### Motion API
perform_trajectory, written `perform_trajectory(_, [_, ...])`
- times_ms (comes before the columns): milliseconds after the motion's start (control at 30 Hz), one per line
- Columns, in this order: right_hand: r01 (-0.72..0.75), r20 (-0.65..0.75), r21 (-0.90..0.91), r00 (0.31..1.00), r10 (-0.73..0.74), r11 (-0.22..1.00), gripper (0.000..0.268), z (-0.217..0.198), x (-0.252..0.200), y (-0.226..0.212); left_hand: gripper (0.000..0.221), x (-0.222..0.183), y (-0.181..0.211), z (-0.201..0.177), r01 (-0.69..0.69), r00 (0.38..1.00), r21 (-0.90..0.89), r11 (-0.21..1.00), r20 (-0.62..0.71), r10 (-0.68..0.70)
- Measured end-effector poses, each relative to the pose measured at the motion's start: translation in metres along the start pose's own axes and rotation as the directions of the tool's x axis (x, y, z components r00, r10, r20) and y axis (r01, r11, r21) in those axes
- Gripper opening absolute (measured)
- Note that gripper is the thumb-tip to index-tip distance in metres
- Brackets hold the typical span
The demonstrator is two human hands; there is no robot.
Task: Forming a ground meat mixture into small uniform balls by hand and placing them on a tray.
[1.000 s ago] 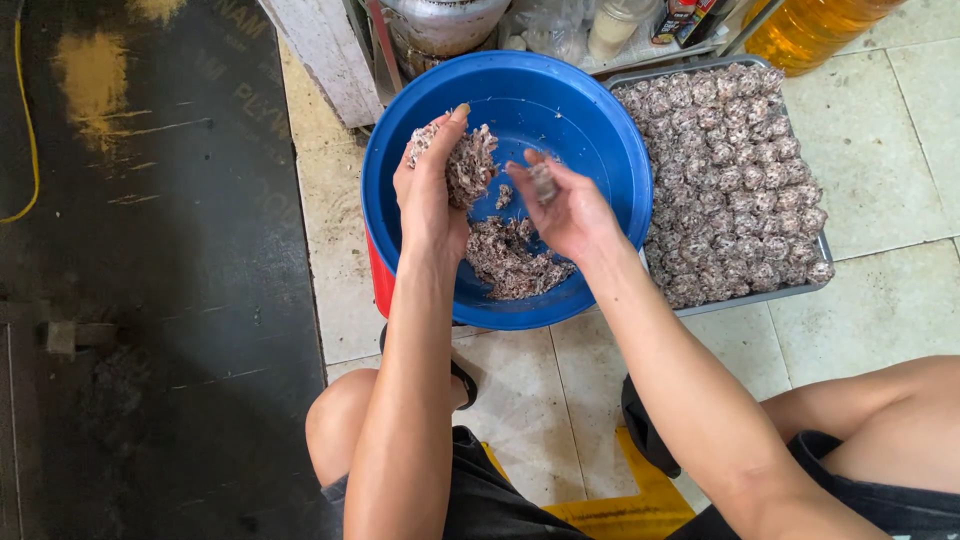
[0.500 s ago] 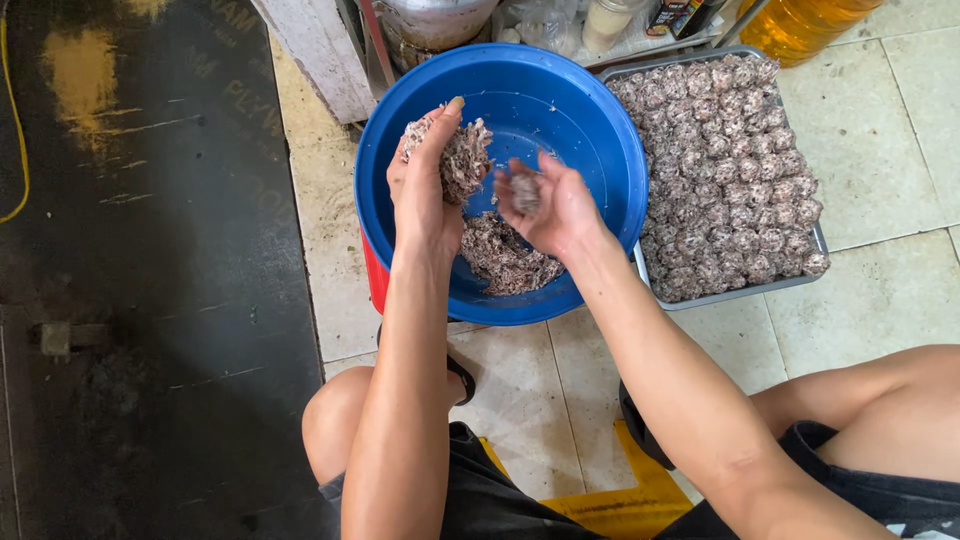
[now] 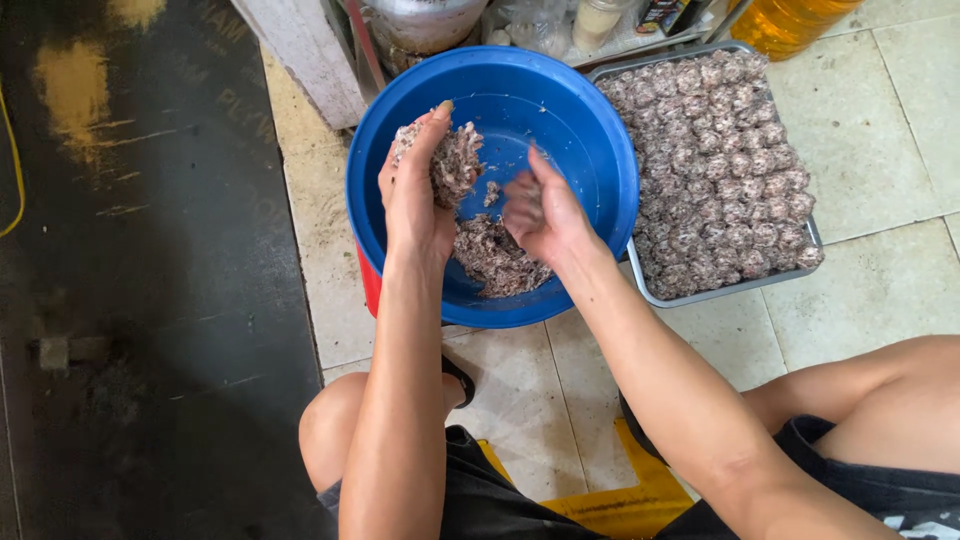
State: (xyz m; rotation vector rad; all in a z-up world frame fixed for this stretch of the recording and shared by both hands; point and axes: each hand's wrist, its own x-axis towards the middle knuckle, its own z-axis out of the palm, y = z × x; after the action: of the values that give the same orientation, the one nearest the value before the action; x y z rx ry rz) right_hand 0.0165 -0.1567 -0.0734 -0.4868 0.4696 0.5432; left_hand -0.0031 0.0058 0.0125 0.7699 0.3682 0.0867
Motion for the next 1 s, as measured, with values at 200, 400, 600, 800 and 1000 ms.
perform_trajectory(200, [0.092, -0.192, -0.003, 0.977, -0.091, 0.996, 0.023, 0.03, -0.046, -0.035, 0.026, 0.009, -0.007, -0.006, 0.004, 0.994, -0.007, 1.0, 0.108, -0.003])
perform_trajectory(400, [0.126, 0.029, 0.081, 0.991, -0.129, 0.989, 0.031, -0.066, -0.019, -0.104, 0.026, 0.012, -0.008, -0.001, 0.07, 0.994, 0.03, 0.997, 0.076, -0.073])
perform_trajectory(600, [0.364, -0.261, -0.705, 0.664, -0.701, 0.608, 0.034, -0.069, -0.058, -0.23, 0.025, -0.001, -0.001, 0.016, 0.08, 0.995, 0.082, 0.993, 0.046, -0.084])
perform_trajectory(800, [-0.039, -0.119, -0.992, 0.631, -0.766, 0.122, 0.032, -0.157, -0.007, -0.324, 0.022, 0.002, -0.01, 0.017, 0.099, 0.993, 0.144, 0.985, 0.046, -0.107])
perform_trajectory(1000, [-0.203, -0.226, -0.971, 0.602, -0.766, 0.126, 0.026, -0.128, -0.01, -0.318, 0.032, 0.001, -0.009, 0.029, 0.177, 0.984, 0.182, 0.967, -0.047, -0.171])
